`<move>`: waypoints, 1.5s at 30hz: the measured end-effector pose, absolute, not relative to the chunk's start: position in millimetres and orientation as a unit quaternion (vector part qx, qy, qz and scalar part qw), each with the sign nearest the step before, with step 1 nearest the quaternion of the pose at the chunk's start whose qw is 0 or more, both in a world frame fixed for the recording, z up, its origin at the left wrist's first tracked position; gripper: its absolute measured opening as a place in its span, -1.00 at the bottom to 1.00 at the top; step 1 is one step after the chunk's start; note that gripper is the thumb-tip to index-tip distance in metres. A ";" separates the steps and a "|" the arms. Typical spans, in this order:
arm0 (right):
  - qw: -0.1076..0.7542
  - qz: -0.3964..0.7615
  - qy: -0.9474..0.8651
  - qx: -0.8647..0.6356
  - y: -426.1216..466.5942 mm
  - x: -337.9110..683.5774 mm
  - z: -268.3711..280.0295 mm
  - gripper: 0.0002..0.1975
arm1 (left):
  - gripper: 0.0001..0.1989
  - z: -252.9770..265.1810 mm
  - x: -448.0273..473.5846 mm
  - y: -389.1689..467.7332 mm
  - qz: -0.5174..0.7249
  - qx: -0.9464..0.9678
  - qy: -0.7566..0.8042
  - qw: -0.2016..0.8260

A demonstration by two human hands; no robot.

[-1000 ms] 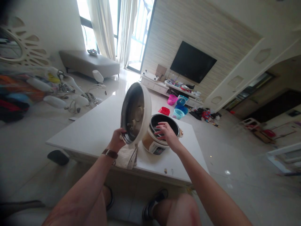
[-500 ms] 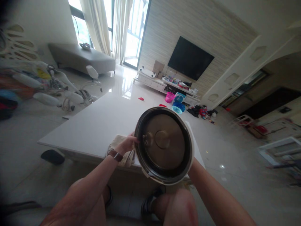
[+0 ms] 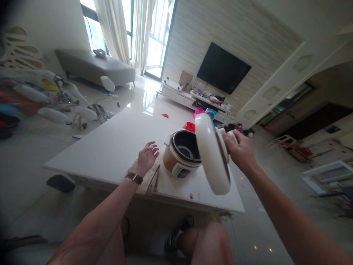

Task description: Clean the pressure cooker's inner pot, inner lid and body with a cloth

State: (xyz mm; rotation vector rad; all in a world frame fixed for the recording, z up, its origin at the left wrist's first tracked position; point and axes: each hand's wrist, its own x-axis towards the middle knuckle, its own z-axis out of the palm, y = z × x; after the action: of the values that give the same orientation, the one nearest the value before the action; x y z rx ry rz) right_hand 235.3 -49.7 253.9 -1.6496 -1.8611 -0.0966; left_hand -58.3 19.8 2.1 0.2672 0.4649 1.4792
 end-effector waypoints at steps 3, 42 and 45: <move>0.256 -0.114 -0.725 -0.629 -18.0 227.0 248.8 -0.55 | -0.65 -0.9 -48.7 24.1 0.664 0.143 0.252 0.689; -0.125 -0.036 -0.760 -0.637 130.0 202.1 159.4 -0.42 | -0.49 -26.0 -17.5 46.4 0.641 0.331 0.317 0.616; -0.130 -0.057 -0.742 -0.655 130.7 199.1 153.0 -0.39 | -0.49 -26.9 -16.1 48.1 0.638 0.327 0.319 0.620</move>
State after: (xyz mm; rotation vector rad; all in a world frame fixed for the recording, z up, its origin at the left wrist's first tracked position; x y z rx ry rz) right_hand 199.1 130.7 153.0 -2.2483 -2.5457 -0.1948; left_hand -16.1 48.1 -26.9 0.7518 0.7329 1.4672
